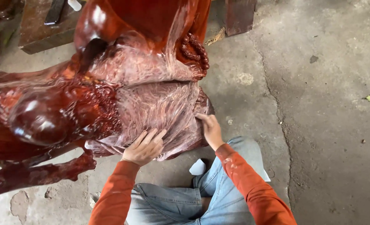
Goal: Hand-sanding an intricate wooden sculpture to smooth the surface and prepare it for finishing.
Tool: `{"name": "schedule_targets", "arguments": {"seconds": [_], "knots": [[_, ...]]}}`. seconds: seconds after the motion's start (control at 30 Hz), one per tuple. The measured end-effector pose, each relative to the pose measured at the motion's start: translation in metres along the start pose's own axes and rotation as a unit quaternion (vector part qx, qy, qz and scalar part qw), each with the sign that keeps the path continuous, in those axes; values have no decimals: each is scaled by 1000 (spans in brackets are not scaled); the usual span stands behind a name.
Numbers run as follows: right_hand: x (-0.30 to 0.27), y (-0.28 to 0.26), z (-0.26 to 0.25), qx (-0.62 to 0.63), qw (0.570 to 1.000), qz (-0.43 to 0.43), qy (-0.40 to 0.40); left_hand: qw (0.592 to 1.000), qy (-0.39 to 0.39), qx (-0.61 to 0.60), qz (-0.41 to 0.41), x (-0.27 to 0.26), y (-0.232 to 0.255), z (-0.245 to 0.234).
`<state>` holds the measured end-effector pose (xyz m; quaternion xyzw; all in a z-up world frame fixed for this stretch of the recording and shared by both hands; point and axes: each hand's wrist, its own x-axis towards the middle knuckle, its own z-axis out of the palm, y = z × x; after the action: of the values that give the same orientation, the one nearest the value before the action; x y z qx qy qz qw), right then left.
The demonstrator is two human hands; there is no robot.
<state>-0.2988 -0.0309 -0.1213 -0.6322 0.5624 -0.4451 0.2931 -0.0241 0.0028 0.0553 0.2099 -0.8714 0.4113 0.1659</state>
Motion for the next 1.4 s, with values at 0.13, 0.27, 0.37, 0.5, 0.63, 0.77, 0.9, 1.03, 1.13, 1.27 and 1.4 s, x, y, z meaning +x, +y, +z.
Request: {"name": "schedule_targets", "arguments": {"seconds": [0.13, 0.27, 0.37, 0.5, 0.63, 0.77, 0.9, 1.03, 1.13, 1.27, 1.4], "knots": [[9, 35, 24, -72, 987, -130, -60, 1000, 3, -3, 4, 2, 0, 4], [24, 30, 14, -2, 995, -88, -35, 1000, 13, 12, 16, 7, -2, 1], [34, 36, 11, 28, 1000, -8, 10, 1000, 4, 21, 19, 7, -4, -1], [35, 3, -2, 18, 998, -47, 31, 1000, 9, 15, 11, 8, -2, 1], [26, 30, 23, -25, 992, -118, -34, 1000, 10, 11, 14, 7, 0, 2], [34, 37, 14, 92, 994, 16, 58, 1000, 9, 13, 13, 4, -1, 3], [38, 43, 1, 45, 989, 81, 114, 1000, 23, 9, 13, 12, -4, 2], [50, -1, -8, 83, 992, -84, 49, 1000, 0, 14, 6, 9, -1, 0], [51, 15, 5, -12, 979, -190, -72, 1000, -9, 17, 2, 10, 0, -1], [55, 28, 8, -121, 961, -219, -121, 1000, -12, 21, 2, 5, 1, 0], [55, 41, 21, -81, 982, -164, -39, 1000, -21, 17, 7, 5, 1, 3]]}}
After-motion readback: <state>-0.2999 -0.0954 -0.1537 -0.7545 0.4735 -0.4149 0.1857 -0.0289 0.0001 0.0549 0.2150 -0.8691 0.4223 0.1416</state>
